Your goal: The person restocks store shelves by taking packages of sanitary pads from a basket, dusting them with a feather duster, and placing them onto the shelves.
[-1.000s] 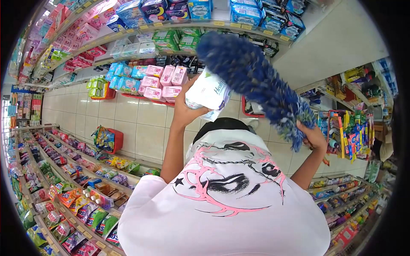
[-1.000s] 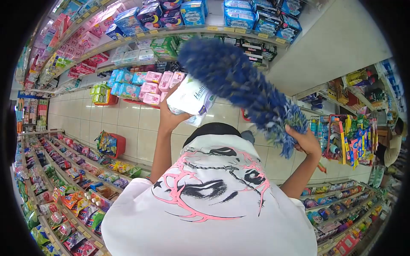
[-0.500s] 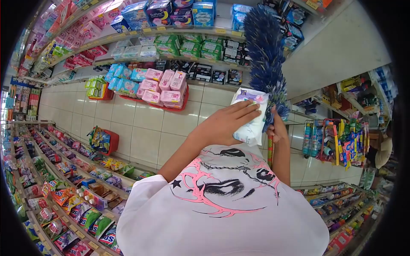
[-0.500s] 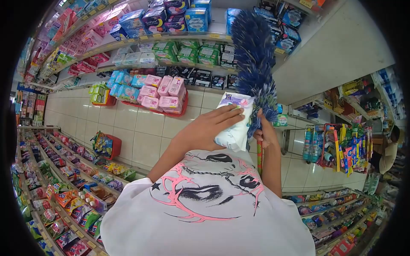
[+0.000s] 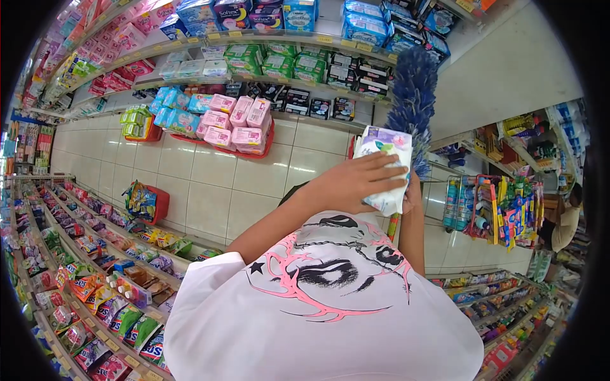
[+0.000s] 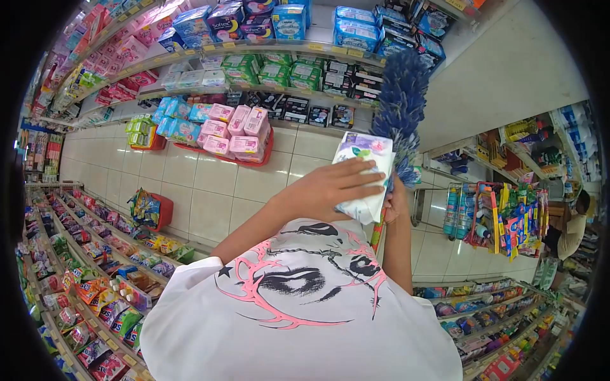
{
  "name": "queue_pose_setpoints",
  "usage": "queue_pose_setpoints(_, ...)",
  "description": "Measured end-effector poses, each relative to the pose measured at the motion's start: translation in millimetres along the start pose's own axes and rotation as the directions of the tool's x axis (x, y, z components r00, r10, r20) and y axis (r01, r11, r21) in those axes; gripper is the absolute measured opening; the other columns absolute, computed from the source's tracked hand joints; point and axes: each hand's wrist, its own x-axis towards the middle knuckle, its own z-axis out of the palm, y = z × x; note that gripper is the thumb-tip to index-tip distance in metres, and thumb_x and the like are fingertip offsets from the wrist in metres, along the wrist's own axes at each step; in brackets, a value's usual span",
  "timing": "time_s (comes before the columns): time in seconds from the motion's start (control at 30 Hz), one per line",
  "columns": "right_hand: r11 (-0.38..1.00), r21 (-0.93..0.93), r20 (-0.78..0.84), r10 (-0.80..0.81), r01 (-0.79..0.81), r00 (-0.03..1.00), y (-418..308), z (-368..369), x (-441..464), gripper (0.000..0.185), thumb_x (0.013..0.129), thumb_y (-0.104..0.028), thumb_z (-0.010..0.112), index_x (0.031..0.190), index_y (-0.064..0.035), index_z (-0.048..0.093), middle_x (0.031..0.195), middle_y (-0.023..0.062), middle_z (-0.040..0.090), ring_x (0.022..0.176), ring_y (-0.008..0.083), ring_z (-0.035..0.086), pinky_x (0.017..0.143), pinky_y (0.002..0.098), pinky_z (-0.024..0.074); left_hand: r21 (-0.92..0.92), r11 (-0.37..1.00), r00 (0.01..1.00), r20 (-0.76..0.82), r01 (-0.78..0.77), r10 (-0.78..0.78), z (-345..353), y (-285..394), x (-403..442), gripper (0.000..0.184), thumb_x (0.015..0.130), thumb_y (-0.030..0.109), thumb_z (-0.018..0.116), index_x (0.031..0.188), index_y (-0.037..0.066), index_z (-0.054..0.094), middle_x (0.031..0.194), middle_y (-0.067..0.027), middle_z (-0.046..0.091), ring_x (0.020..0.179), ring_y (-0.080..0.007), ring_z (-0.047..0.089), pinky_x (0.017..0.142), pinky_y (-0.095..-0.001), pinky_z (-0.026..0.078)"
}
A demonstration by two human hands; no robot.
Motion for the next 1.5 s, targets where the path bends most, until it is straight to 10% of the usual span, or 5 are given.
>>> queue_pose_setpoints(0.4,0.995,-0.072,0.125,-0.053,0.062,0.991,-9.6,11.1,4.6,0.036,0.092,-0.028,0.046,0.114,-0.0005,0.053,0.092,0.0085,0.065,0.059,0.0119,0.060,0.048,0.0213,0.0515,-0.007,1.000,0.966,-0.257,-0.013,0.011,14.7,5.4,12.1,0.111,0.056,0.050,0.081,0.143,0.011,0.023,0.146,-0.0200,0.021,0.133,-0.0414,0.025,0.111,-0.0434,0.021)
queue_pose_setpoints(0.53,0.992,-0.068,0.055,-0.099,0.102,0.994,-16.4,29.3,15.6,0.037,0.092,-0.028,0.046,0.115,-0.0002,0.053,0.096,0.0100,0.065,0.064,0.0150,0.063,0.053,0.0243,0.0541,-0.262,0.832,0.767,-0.326,0.489,-0.553,20.3,8.1,4.6,0.147,0.042,0.057,0.084,0.143,0.003,-0.008,0.148,-0.0265,0.003,0.137,-0.0396,0.013,0.109,-0.0446,0.023)
queue_pose_setpoints(0.77,0.978,-0.068,-0.090,-0.201,0.196,0.975,-6.6,26.6,-6.3,0.038,0.092,-0.028,0.045,0.117,0.0004,0.052,0.101,0.0123,0.065,0.072,0.0196,0.066,0.061,0.0288,0.0578,-0.726,0.589,0.768,-0.132,0.356,-0.626,26.8,0.4,-16.2,0.140,0.058,0.015,0.086,0.138,0.017,-0.029,0.142,-0.0260,0.025,0.131,-0.0357,0.033,0.105,-0.0406,0.032)
queue_pose_setpoints(1.27,0.724,-0.667,0.018,-0.220,0.175,0.975,-1.6,33.3,-29.0,0.007,0.075,-0.007,0.066,0.078,-0.0015,0.064,0.062,-0.0007,0.053,0.039,0.0056,0.034,0.034,0.0212,0.0232,-0.995,-0.081,0.703,0.011,-0.066,-0.712,30.6,-24.5,-66.8,0.067,0.073,0.001,0.065,0.132,0.004,0.035,0.123,-0.0086,0.050,0.113,-0.0180,0.050,0.094,-0.0337,0.041)
queue_pose_setpoints(1.5,0.685,-0.708,-0.252,-0.472,0.171,0.845,-49.3,11.1,-91.2,0.036,0.078,-0.029,0.073,0.095,-0.0020,0.056,0.067,-0.0004,0.049,0.042,0.0079,0.034,0.038,0.0227,0.0242,-0.959,0.275,0.609,-0.260,-0.070,-0.749,0.7,-36.3,-102.1,0.085,0.062,-0.005,0.066,0.138,0.005,0.028,0.123,-0.0103,0.049,0.115,-0.0200,0.048,0.096,-0.0334,0.039)
